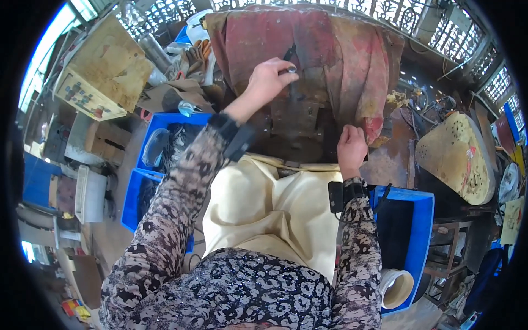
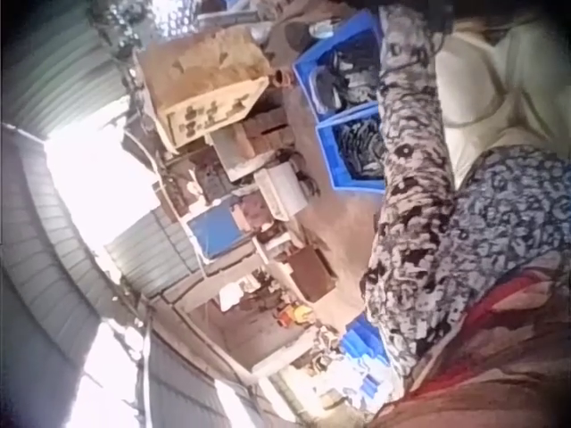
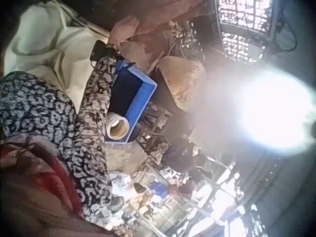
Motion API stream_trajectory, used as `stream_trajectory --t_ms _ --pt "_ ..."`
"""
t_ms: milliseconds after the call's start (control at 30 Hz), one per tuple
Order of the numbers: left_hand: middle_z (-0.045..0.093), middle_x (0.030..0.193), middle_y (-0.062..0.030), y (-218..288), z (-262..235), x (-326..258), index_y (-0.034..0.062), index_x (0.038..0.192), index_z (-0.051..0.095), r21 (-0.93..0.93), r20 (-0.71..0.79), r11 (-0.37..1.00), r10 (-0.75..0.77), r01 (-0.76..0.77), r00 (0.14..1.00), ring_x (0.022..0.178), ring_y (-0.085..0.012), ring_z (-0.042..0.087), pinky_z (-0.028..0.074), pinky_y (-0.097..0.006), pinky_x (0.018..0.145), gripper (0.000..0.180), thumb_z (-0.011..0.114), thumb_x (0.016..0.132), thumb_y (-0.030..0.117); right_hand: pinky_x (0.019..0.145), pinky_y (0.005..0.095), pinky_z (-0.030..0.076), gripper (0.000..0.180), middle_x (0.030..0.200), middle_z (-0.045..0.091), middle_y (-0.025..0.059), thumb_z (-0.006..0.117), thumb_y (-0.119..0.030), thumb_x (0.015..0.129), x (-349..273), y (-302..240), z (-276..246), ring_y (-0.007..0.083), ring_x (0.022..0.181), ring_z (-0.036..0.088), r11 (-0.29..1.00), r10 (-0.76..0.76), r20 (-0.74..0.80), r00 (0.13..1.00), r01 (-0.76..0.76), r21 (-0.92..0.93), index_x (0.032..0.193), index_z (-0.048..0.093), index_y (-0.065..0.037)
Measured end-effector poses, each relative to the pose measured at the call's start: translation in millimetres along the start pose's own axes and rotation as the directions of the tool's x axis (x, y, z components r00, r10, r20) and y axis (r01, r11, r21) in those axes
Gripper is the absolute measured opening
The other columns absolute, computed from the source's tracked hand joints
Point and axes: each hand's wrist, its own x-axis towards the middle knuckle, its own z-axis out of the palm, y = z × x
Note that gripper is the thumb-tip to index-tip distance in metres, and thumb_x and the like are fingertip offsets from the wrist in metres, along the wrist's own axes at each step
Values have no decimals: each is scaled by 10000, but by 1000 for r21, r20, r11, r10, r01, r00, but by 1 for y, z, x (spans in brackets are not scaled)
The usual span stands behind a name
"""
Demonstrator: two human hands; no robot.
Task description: The person picks up metal pieces from a blue bin, holds them against a grinding machine while water sprays, and then drops them into a different blue container.
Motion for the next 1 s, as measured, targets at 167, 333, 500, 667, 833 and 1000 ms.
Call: stream_trajectory --t_ms 167,333,500,667,833,1000 --pt "562 803 -96 56 -21 -105 112 926 663 4 -27 1000 8 -8 1000 763 -309 596 490 -396 644 214 714 765 244 689 419 501 113 855 608 118 580 -172 895 3 -4 2 337 797 608 1000 -26 -47 999 27 15 899 660 -91" --pt "531 777 -59 76 -19 -182 102 950 651 35 20 997 61 -62 998 665 -253 584 483 -362 541 238 718 747 207 687 417 500 117 852 609 114 579 -172 895 2 -1 4 331 796 609 1000 -28 -46 999 28 2 902 662 -91" --pt "561 747 -44 85 -21 -222 97 966 678 19 93 992 119 -121 989 600 -219 581 476 -332 504 262 744 718 145 757 410 488 162 892 641 124 568 -191 911 -1 1 3 329 847 615 1000 0 13 1000 0 -22 947 671 -72" --pt "575 783 -39 85 -17 -240 82 985 667 5 115 989 146 -147 983 616 -202 592 489 -324 513 289 745 711 136 758 412 488 167 904 641 126 564 -192 911 0 1 2 331 852 615 999 21 40 999 -19 -41 958 668 -70" --pt "574 842 -37 75 -41 -221 100 1070 645 20 218 971 227 -237 949 663 -181 601 495 -300 521 350 724 736 168 762 416 488 175 911 642 129 561 -198 913 1 2 7 338 857 615 999 2 44 999 -1 -32 964 667 -68" --pt "591 925 -110 17 -51 -165 38 1206 568 350 274 925 48 -146 961 745 -269 614 512 -376 558 423 615 786 51 760 417 491 180 913 644 133 560 -200 914 3 2 -2 343 855 617 998 45 57 997 -42 -48 966 669 -66"
